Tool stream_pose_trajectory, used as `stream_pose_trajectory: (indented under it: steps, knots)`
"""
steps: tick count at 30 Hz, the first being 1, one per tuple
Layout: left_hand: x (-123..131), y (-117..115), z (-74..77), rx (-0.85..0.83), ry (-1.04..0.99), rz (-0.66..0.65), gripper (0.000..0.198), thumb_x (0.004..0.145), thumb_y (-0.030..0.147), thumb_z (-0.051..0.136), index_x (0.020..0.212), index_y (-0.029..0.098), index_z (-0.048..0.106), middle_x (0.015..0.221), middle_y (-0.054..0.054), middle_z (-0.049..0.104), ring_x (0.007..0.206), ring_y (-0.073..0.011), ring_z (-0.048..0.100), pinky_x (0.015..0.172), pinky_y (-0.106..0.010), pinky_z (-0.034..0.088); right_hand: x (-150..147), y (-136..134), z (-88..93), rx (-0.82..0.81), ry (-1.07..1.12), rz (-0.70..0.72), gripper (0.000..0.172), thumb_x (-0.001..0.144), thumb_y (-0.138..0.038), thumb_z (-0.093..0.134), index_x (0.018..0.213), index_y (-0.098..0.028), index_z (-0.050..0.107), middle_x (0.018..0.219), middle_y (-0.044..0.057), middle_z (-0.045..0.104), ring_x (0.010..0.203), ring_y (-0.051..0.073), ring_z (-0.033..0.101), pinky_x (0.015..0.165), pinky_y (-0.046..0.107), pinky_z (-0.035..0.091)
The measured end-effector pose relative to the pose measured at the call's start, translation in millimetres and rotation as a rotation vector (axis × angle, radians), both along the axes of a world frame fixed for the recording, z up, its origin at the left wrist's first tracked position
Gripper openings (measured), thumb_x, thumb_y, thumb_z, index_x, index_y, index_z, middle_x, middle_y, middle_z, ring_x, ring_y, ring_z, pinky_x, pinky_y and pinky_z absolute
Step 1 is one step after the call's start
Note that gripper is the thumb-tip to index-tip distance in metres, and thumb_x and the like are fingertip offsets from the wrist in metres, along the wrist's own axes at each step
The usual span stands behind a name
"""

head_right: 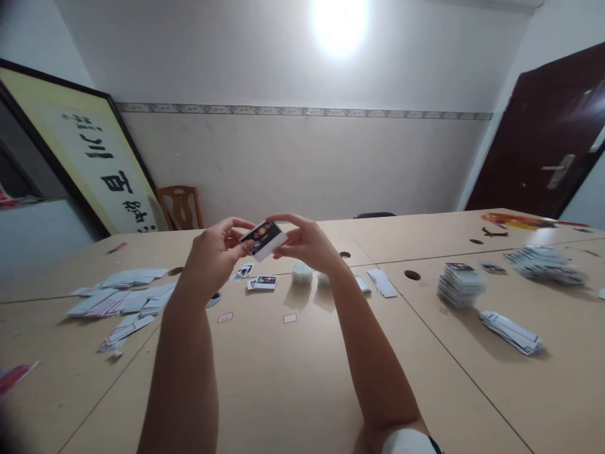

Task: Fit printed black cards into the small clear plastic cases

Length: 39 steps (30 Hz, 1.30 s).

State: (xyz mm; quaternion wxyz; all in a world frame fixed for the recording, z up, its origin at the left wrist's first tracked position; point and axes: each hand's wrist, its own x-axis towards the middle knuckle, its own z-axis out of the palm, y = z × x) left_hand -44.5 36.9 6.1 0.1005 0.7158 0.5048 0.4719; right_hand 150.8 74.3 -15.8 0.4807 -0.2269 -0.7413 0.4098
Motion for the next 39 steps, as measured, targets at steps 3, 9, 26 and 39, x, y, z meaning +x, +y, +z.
stream_pose_trajectory:
  steps: [3, 9, 26, 39]
  knots:
    - [-1, -2, 0.7, 0.029, -0.028, -0.043, 0.017, 0.081, 0.018, 0.065, 0.097, 0.023, 0.069, 0.077, -0.003, 0.071, 0.068, -0.0188, 0.067, 0.061, -0.029, 0.048, 8, -7, 4.6, -0.033, -0.007, -0.044, 0.056, 0.079, -0.025, 0.076, 0.132, -0.025, 0.058, 0.081, 0.001, 0.078, 0.076, 0.019, 0.076, 0.076, 0.033, 0.059]
    - [4, -12, 3.7, 0.068, -0.066, -0.172, 0.02, 0.084, 0.018, 0.062, 0.1, 0.024, 0.071, 0.078, -0.001, 0.067, 0.066, -0.0145, 0.063, 0.057, -0.024, 0.047, 21, -15, 9.9, -0.143, -0.012, -0.059, 0.023, 0.079, -0.029, 0.076, 0.1, -0.019, 0.074, 0.08, 0.002, 0.078, 0.073, 0.017, 0.077, 0.07, 0.028, 0.059]
    - [39, -22, -1.2, 0.374, 0.106, -0.018, 0.015, 0.078, 0.016, 0.073, 0.09, 0.026, 0.074, 0.099, -0.004, 0.067, 0.095, -0.0207, 0.064, 0.084, -0.036, 0.054, 40, -40, 21.8, -0.138, -0.122, -0.037, 0.02, 0.079, -0.037, 0.079, 0.081, -0.019, 0.07, 0.076, 0.005, 0.078, 0.078, 0.019, 0.077, 0.07, 0.028, 0.06]
    - [44, -39, 3.1, 0.216, -0.04, -0.242, 0.015, 0.086, 0.019, 0.069, 0.096, 0.026, 0.076, 0.094, 0.0, 0.079, 0.084, -0.0187, 0.075, 0.082, -0.034, 0.059, 40, -40, 21.7, -0.056, -0.043, -0.075, 0.018, 0.075, -0.035, 0.082, 0.074, -0.02, 0.072, 0.077, 0.001, 0.071, 0.073, 0.016, 0.072, 0.068, 0.029, 0.058]
